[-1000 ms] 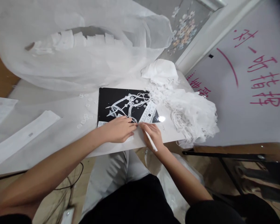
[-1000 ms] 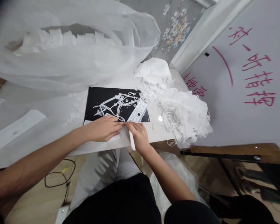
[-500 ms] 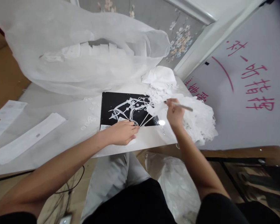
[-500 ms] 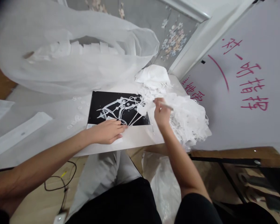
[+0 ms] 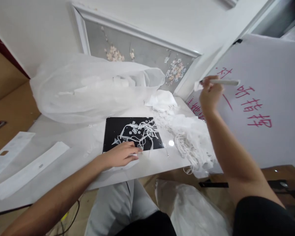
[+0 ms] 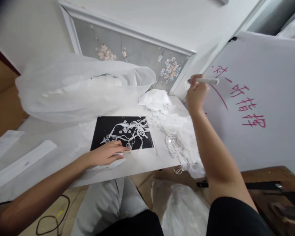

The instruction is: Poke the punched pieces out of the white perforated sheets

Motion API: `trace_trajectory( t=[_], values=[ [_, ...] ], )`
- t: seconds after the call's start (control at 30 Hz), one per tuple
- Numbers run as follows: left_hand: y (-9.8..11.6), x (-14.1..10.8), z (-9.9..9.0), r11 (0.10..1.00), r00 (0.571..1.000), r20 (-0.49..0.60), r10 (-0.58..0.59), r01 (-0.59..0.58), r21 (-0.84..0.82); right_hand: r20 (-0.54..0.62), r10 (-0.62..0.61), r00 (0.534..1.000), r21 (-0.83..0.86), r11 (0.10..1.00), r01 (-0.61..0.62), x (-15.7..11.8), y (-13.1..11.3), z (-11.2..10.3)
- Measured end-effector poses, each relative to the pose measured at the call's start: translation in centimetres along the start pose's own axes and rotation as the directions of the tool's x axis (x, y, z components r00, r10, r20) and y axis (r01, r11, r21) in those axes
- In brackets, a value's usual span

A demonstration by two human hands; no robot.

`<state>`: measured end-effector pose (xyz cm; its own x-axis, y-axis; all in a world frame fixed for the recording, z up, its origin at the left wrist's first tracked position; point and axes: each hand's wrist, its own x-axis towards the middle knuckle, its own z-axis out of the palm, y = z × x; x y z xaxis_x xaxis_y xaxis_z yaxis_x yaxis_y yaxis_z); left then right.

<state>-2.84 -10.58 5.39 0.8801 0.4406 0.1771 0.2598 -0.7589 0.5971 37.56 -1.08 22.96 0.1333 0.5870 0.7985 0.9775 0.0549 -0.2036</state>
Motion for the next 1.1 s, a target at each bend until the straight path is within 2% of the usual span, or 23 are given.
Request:
trace_trajectory(
  t=[0.07,0.13,0.2,0.23,0.3,0.33,0.43,0.5,0.53,0.57,0.67,0.73,0.8,0.9,0.97,1.03,1.1],
  values=[
    [-0.1,0.0,-0.8,0.988,0.984,-0.178,0.033,-0.058,-0.142,-0.035,-0.063,0.997,0.278,0.958,0.07,-3.9,-3.3,0.0],
    [0.1,-0.1,-1.6,0.969,0.932,-0.361,0.035,-0.119,-0.216,0.062,-0.124,0.99,0.533,0.843,0.073,-8.7,-7.2,-0.1],
    [0.3,-0.1,-2.2,0.958,0.879,-0.477,-0.008,-0.129,-0.255,0.292,-0.224,0.93,0.698,0.714,-0.047,-13.7,-11.2,-0.6],
    [0.4,-0.2,-2.4,0.954,0.863,-0.504,-0.035,-0.122,-0.275,0.371,-0.264,0.891,0.74,0.663,-0.112,-16.0,-13.0,-1.0],
    [0.6,-0.3,-2.4,0.934,0.859,-0.507,-0.071,-0.121,-0.336,0.458,-0.347,0.819,0.813,0.536,-0.228,-19.5,-15.9,-1.7],
    [0.6,-0.3,-2.2,0.916,0.869,-0.486,-0.09,-0.118,-0.382,0.478,-0.327,0.815,0.832,0.465,-0.302,-20.7,-16.8,-2.0],
    [0.4,-0.4,-1.7,0.836,0.896,-0.385,-0.22,-0.03,-0.548,0.553,-0.141,0.821,0.824,0.244,-0.512,-22.6,-17.4,-1.6],
    [-0.1,-0.5,-1.6,0.755,0.861,-0.361,-0.358,0.04,-0.655,0.605,-0.067,0.793,0.79,0.168,-0.589,-22.7,-16.4,-0.6],
    [-0.5,-0.5,-1.8,0.702,0.827,-0.372,-0.422,0.038,-0.711,0.628,-0.053,0.777,0.771,0.183,-0.61,-22.7,-15.6,0.2],
    [-0.9,-0.6,-2.0,0.643,0.784,-0.4,-0.474,-0.002,-0.766,0.647,-0.049,0.761,0.748,0.236,-0.621,-22.7,-14.7,1.1],
    [-2.6,-1.0,-3.4,0.493,0.626,-0.515,-0.586,-0.229,-0.839,0.723,-0.006,0.691,0.606,0.487,-0.629,-23.0,-12.1,3.8],
    [-3.9,-1.4,-4.5,0.453,0.537,-0.564,-0.627,-0.338,-0.825,0.766,-0.007,0.643,0.523,0.589,-0.616,-23.5,-10.9,5.4],
    [-5.0,-1.9,-5.4,0.447,0.484,-0.584,-0.652,-0.377,-0.811,0.771,-0.039,0.635,0.519,0.617,-0.592,-23.9,-10.4,6.6],
    [-6.1,-2.6,-6.1,0.472,0.436,-0.601,-0.67,-0.374,-0.798,0.768,-0.063,0.638,0.544,0.591,-0.596,-24.4,-10.7,7.6],
    [-6.5,-2.9,-6.2,0.485,0.424,-0.604,-0.674,-0.363,-0.796,0.772,-0.049,0.634,0.546,0.562,-0.621,-24.4,-10.9,8.0],
    [-6.6,-3.0,-6.2,0.486,0.429,-0.603,-0.673,-0.358,-0.797,0.763,-0.023,0.646,0.55,0.546,-0.631,-23.5,-10.5,8.0],
    [-6.6,-2.9,-6.0,0.481,0.447,-0.594,-0.669,-0.348,-0.805,0.734,0.026,0.678,0.545,0.572,-0.613,-21.5,-9.3,7.3]
  ],
)
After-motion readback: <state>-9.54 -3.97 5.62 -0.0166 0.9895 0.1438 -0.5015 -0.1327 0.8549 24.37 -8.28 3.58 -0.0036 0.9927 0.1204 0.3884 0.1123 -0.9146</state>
